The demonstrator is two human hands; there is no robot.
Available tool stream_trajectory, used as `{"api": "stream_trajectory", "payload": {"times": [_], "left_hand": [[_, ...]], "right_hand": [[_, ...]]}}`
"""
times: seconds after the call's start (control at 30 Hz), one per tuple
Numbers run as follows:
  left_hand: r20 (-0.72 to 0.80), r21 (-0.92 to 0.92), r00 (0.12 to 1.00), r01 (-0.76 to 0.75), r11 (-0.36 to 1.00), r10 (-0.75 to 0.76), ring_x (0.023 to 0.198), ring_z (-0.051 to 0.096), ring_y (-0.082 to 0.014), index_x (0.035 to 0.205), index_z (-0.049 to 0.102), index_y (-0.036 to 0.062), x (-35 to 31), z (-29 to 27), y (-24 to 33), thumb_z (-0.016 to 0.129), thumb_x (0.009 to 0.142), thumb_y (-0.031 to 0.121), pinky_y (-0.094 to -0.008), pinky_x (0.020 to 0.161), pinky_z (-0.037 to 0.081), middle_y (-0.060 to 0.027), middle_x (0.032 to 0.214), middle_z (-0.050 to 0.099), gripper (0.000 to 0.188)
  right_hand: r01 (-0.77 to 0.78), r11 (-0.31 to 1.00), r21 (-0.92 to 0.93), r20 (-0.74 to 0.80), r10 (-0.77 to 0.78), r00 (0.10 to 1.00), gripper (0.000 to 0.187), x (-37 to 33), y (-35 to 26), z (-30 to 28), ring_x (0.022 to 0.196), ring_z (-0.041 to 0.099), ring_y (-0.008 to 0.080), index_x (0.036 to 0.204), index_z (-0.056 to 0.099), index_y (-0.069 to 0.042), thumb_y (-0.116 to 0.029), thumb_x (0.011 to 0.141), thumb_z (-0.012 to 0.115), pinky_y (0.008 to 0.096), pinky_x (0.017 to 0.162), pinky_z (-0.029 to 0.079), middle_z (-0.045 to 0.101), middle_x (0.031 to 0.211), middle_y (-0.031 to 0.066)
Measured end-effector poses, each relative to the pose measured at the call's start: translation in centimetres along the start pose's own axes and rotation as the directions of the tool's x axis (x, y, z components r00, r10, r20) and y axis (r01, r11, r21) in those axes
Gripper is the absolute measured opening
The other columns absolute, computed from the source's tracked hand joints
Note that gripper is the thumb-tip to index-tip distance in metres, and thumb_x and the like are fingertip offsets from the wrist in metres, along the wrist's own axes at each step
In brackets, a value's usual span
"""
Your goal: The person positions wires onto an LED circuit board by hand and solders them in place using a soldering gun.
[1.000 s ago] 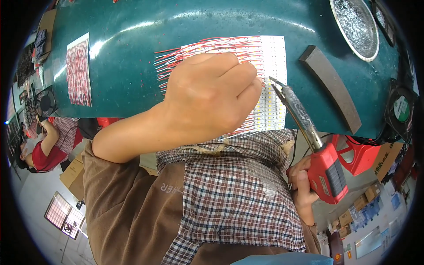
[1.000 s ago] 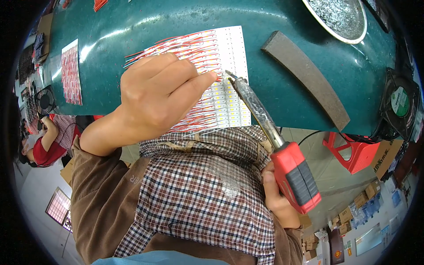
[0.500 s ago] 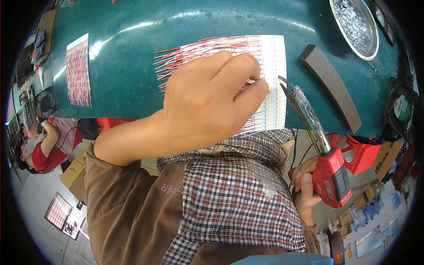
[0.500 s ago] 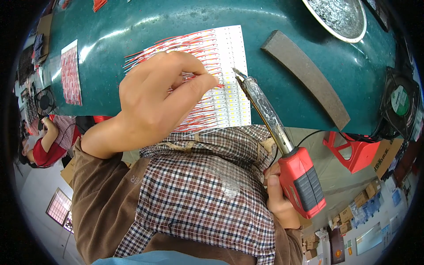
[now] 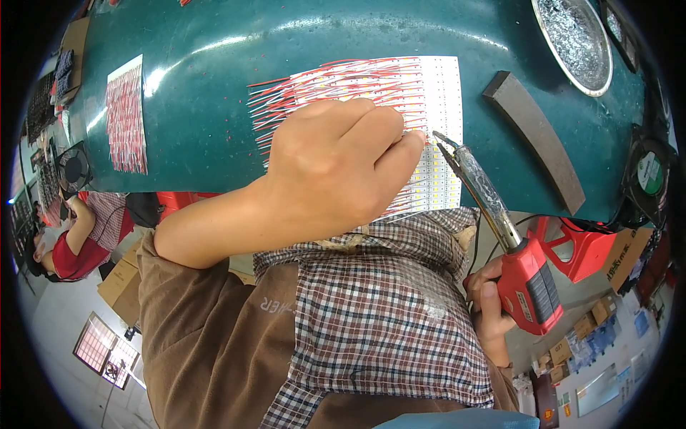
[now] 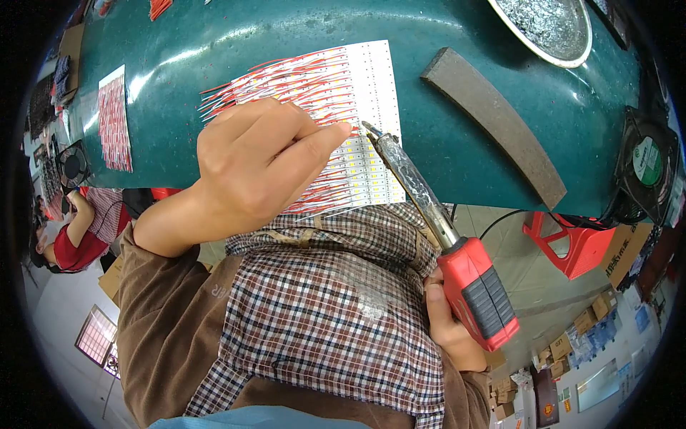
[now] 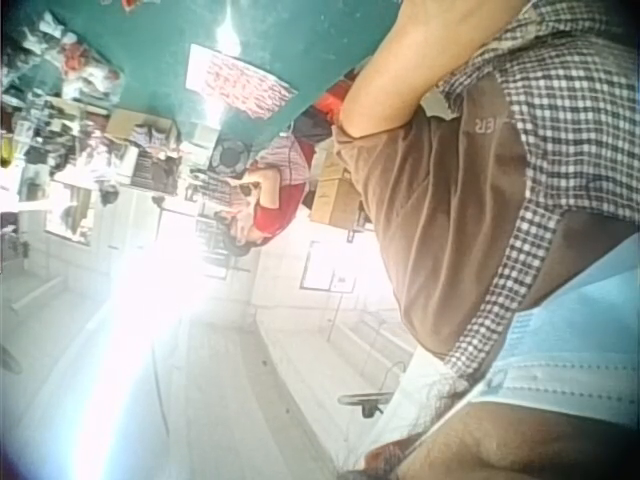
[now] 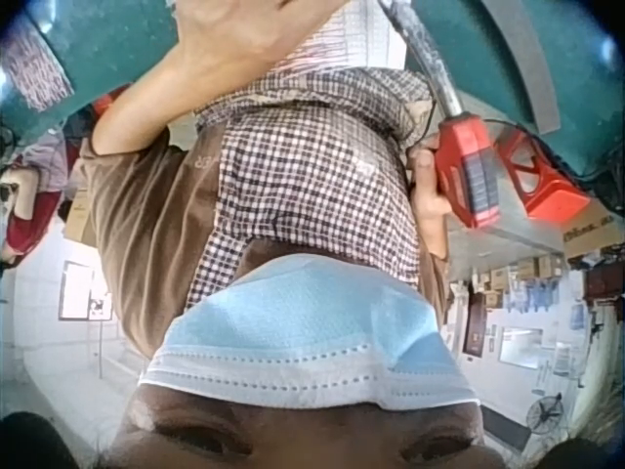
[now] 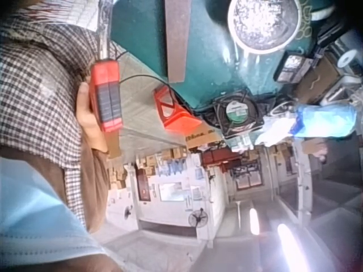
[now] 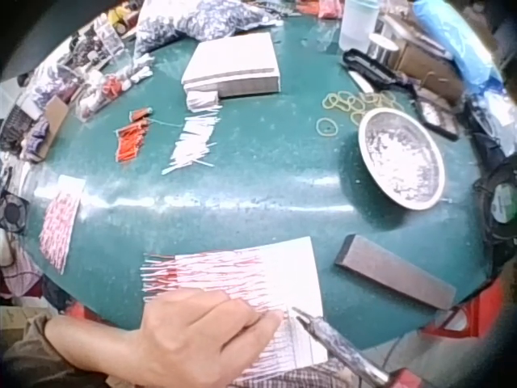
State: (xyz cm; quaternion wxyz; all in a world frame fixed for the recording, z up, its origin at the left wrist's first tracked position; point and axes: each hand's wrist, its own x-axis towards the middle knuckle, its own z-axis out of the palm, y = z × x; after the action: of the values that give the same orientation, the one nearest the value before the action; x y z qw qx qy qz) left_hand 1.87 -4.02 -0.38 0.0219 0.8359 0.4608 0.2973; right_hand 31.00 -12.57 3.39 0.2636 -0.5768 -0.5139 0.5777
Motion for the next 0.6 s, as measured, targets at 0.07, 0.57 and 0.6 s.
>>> {"api": "stream_trajectory", "payload": {"times": [0.07, 0.57, 0.6], "left_hand": [[-0.003, 0.008, 1.0, 0.002, 1.0, -0.002, 0.055, 0.053, -0.0133, 0.097, 0.073, 0.0068, -0.02, 0.04, 0.08, 0.075, 0.064, 0.003, -0.0268, 0.045, 0.041, 0.0002, 0.068, 0.052, 0.033], [0.004, 0.004, 1.0, 0.002, 1.0, -0.002, 0.056, 0.055, -0.0143, 0.093, 0.073, 0.0052, -0.05, 0.17, 0.1, 0.075, 0.064, 0.004, -0.0271, 0.046, 0.043, -0.0006, 0.067, 0.053, 0.029], [0.014, 0.007, 1.0, 0.004, 1.0, -0.005, 0.057, 0.055, -0.0144, 0.093, 0.073, 0.0052, -0.01, 0.12, 0.16, 0.075, 0.064, 0.004, -0.0272, 0.046, 0.043, -0.0006, 0.067, 0.053, 0.029]], "right_hand": [[0.002, 1.0, -0.012, 0.017, -0.002, 1.0, 0.015, 0.06, 0.16, -0.04, 0.051, 0.041, 0.0107, 0.098, 0.051, 0.003, -0.01, 0.091, 0.056, 0.0254, 0.047, 0.035, 0.05, 0.071, 0.0073], [-0.01, 1.0, 0.02, 0.021, 0.01, 1.0, 0.012, 0.04, 0.33, 0.17, 0.056, 0.045, 0.0131, 0.095, 0.051, 0.002, -0.008, 0.091, 0.056, 0.0258, 0.049, 0.037, 0.051, 0.077, 0.0094], [-0.02, 1.0, 0.018, 0.012, 0.02, 1.0, 0.012, 0.05, 0.39, 0.23, 0.056, 0.045, 0.013, 0.095, 0.051, 0.002, -0.008, 0.09, 0.056, 0.0256, 0.049, 0.037, 0.052, 0.077, 0.0094]]}}
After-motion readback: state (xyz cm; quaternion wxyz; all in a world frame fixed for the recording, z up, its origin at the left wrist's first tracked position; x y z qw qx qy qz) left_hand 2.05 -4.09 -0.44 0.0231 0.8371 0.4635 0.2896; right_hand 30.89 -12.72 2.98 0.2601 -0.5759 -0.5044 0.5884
